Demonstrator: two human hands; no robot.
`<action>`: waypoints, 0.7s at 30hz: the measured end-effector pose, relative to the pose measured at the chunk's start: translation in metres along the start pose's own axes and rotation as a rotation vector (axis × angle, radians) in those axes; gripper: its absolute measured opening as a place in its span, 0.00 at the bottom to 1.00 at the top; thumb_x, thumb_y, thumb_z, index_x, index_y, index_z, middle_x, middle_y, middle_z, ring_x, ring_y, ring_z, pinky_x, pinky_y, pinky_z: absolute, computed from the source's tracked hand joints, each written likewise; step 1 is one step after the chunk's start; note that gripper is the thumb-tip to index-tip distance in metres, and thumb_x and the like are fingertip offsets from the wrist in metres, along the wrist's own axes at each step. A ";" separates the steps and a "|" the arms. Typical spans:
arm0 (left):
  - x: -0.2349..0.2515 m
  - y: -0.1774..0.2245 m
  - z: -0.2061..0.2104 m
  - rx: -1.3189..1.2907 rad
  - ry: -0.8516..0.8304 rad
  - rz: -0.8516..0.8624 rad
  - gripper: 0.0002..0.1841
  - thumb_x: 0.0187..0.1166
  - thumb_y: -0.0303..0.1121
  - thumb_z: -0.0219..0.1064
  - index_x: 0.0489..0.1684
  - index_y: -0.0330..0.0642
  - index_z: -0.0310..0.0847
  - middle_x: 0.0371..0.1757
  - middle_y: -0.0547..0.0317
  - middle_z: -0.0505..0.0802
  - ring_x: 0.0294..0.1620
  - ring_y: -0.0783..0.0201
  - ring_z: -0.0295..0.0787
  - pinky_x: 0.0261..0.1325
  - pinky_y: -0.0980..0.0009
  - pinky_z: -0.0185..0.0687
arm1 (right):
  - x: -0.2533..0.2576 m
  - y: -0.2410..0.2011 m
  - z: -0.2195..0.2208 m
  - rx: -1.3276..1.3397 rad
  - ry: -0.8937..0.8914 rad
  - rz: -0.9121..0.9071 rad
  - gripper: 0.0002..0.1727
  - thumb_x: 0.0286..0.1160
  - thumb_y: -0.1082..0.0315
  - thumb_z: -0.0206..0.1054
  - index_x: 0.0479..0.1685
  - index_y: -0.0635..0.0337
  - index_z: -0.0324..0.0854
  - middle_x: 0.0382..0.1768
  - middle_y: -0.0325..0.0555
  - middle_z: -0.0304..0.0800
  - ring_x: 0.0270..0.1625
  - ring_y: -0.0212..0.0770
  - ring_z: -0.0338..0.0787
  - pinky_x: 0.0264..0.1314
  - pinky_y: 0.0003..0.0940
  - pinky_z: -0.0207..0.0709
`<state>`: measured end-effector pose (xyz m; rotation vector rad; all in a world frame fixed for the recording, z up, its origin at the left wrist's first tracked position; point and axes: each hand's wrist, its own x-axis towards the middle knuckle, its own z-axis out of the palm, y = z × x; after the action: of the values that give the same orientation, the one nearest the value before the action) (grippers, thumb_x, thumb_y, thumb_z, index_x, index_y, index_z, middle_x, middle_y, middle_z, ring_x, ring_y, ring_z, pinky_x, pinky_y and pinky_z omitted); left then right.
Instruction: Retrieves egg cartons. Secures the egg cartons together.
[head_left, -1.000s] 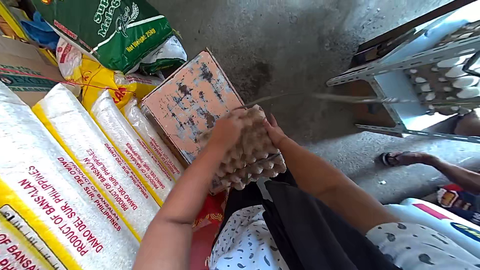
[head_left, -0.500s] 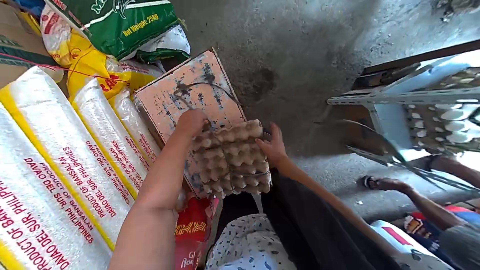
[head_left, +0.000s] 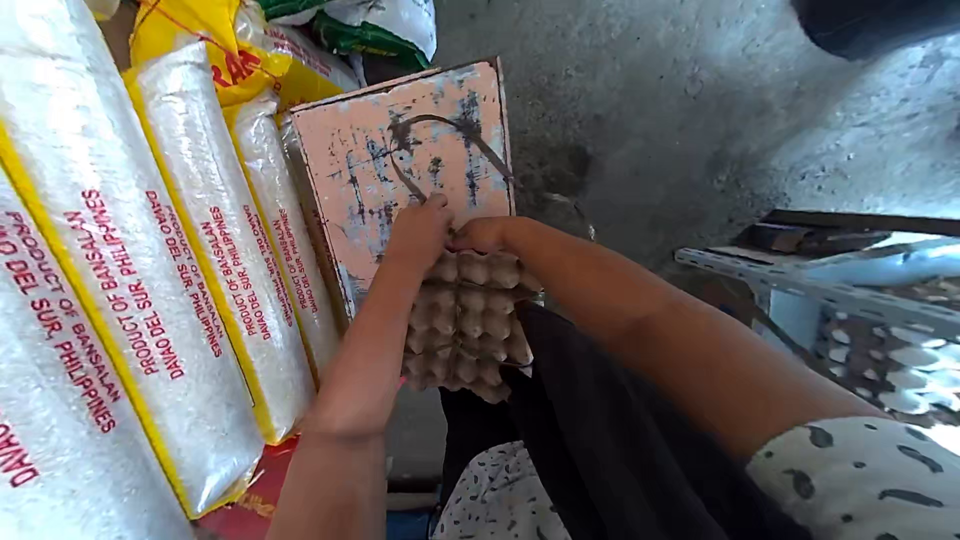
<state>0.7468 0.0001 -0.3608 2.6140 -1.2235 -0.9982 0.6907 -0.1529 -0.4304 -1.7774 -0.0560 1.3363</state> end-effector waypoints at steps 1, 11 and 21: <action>-0.035 0.007 0.002 -0.078 0.159 -0.011 0.13 0.86 0.33 0.64 0.61 0.44 0.90 0.84 0.49 0.78 0.66 0.43 0.89 0.64 0.44 0.86 | -0.002 -0.002 -0.002 -0.034 -0.008 -0.004 0.33 0.97 0.50 0.45 0.63 0.75 0.82 0.63 0.73 0.85 0.71 0.68 0.83 0.76 0.67 0.67; -0.245 0.131 0.239 -1.746 0.847 -1.385 0.34 0.97 0.50 0.27 0.85 0.29 0.57 0.77 0.39 0.79 0.73 0.55 0.79 0.75 0.59 0.74 | 0.014 0.022 0.005 -0.019 0.066 0.011 0.33 0.97 0.48 0.42 0.67 0.70 0.82 0.63 0.71 0.86 0.70 0.66 0.83 0.77 0.67 0.67; -0.201 0.157 0.270 -2.446 1.086 -1.064 0.50 0.74 0.82 0.30 0.80 0.51 0.68 0.63 0.55 0.91 0.63 0.59 0.89 0.63 0.53 0.88 | -0.014 -0.009 0.022 0.071 0.082 0.152 0.31 0.97 0.50 0.42 0.68 0.70 0.81 0.65 0.69 0.84 0.71 0.63 0.83 0.77 0.64 0.68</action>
<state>0.3895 0.0881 -0.4141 0.7486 1.2044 -0.1659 0.6712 -0.1411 -0.4140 -1.8032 0.1731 1.3536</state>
